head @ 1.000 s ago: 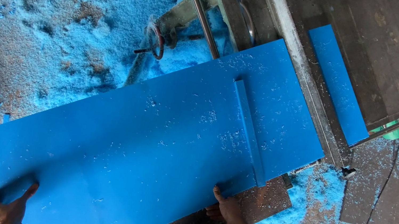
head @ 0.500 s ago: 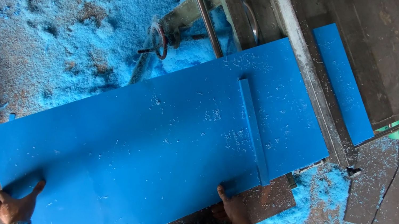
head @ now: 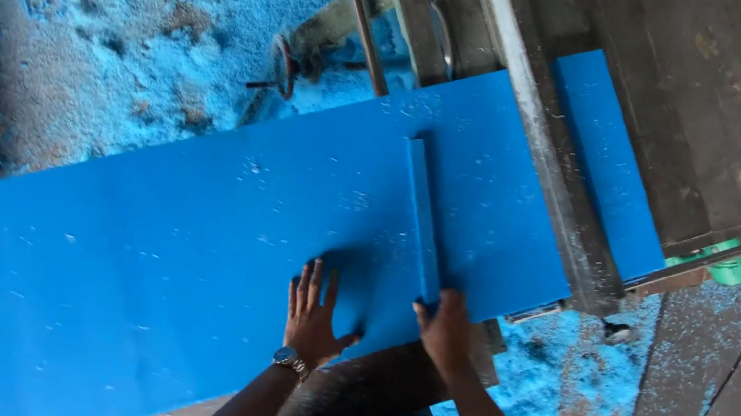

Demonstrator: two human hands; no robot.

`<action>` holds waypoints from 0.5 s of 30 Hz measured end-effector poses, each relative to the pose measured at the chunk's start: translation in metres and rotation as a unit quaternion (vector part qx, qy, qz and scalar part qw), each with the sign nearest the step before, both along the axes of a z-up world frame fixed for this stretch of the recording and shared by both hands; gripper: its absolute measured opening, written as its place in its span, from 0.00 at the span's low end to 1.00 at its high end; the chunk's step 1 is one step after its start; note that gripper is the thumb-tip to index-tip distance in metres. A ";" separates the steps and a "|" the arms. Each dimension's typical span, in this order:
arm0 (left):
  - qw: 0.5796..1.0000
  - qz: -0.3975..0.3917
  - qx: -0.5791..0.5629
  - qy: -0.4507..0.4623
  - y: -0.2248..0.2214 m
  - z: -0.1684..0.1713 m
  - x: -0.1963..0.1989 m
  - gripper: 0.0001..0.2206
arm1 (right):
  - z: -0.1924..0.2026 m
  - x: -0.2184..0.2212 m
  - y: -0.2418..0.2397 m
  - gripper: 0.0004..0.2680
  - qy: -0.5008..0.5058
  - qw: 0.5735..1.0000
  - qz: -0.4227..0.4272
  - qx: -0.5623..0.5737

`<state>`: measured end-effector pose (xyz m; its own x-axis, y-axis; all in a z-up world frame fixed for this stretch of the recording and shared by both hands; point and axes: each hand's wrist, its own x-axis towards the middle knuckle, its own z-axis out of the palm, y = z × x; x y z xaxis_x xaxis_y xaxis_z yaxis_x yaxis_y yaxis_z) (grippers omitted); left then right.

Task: Cutting blue plastic or foam panels using a stationary saw table and organizing the pieces.

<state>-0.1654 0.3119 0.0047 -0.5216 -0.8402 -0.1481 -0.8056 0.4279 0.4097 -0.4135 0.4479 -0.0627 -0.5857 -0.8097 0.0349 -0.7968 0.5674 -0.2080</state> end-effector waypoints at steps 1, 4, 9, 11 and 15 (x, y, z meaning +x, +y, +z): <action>0.999 -0.013 -0.012 -0.035 0.011 -0.003 -0.019 0.64 | -0.018 -0.011 0.003 0.25 0.005 1.000 0.014 0.019; 0.994 -0.029 -0.028 -0.101 0.032 -0.006 -0.059 0.71 | 0.046 -0.031 0.011 0.19 -0.240 0.968 -0.038 0.062; 0.983 -0.052 -0.080 -0.157 0.040 -0.009 -0.073 0.69 | 0.145 -0.087 0.084 0.15 -0.585 0.794 -0.161 0.039; 0.985 -0.054 -0.058 -0.151 0.037 -0.010 -0.068 0.68 | 0.135 -0.109 0.136 0.15 -0.523 0.834 -0.161 0.067; 0.984 -0.087 -0.083 -0.134 0.038 -0.036 -0.063 0.72 | 0.167 -0.147 0.242 0.11 -0.551 0.804 -0.195 0.103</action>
